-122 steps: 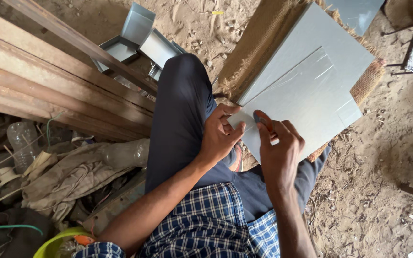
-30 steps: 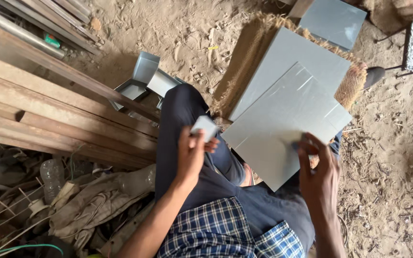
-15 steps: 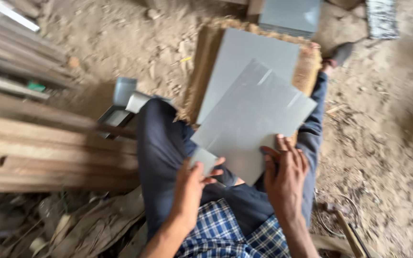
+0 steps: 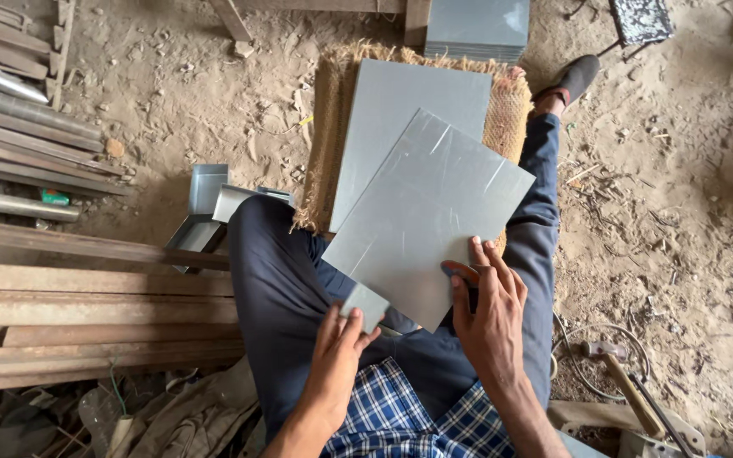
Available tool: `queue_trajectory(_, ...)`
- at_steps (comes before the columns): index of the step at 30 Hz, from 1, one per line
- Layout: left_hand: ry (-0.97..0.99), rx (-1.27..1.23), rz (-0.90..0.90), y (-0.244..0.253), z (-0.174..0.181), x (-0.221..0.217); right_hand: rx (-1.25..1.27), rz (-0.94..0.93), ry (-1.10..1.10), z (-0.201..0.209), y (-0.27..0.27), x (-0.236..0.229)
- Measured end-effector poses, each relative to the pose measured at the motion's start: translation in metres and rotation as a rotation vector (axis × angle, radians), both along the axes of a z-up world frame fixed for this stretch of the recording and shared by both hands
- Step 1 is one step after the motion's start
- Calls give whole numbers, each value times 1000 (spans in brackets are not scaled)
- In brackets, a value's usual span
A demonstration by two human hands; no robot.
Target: The person sits on the ground and uses a sanding disc to smooth the edges and surfaces of rectangular metal sheets. The person repeatedly rubs the disc along the edges and faces of the sheets, occasionally lifting and repositioning them.
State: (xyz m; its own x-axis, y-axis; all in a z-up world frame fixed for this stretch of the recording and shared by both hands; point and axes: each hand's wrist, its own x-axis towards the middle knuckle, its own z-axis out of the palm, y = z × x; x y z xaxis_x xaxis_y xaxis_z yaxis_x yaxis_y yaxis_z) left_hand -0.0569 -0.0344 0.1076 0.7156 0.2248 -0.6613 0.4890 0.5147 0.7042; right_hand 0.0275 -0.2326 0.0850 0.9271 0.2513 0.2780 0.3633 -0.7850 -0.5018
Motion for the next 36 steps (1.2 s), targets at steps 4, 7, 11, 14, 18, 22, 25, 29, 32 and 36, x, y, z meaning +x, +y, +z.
queue_trajectory(4, -11, 8, -13, 5, -1, 3, 31, -18, -2, 8, 2, 3)
queue_trajectory(7, -52, 3, 130, 15, -5, 7, 73, 9, 81, 18, 6, 1)
queue_trajectory(11, -242, 25, 329, 27, -20, 8, 246, 143, 81, 25, 21, -1)
queue_trajectory(14, -374, 240, 376, 27, -41, 13, 345, 101, 47, 27, 23, 7)
queue_trajectory(18, -420, 342, 309, 27, -63, 12, 496, -19, -113, 18, -1, 47)
queue_trajectory(22, -383, 415, 254, 26, -70, 13, 139, -226, -238, 10, -42, 121)
queue_trajectory(25, -389, 376, 283, 28, -70, 13, 202, -190, -141, 6, -51, 177)
queue_trajectory(29, -383, 393, 296, 31, -68, 17, 96, -162, -34, 0, -28, 222)
queue_trajectory(32, -334, 417, 309, 31, -67, 16, -6, -149, -90, -7, -19, 219)
queue_trajectory(36, -353, 399, 325, 32, -68, 16, 46, -169, -66, -28, -38, 206)
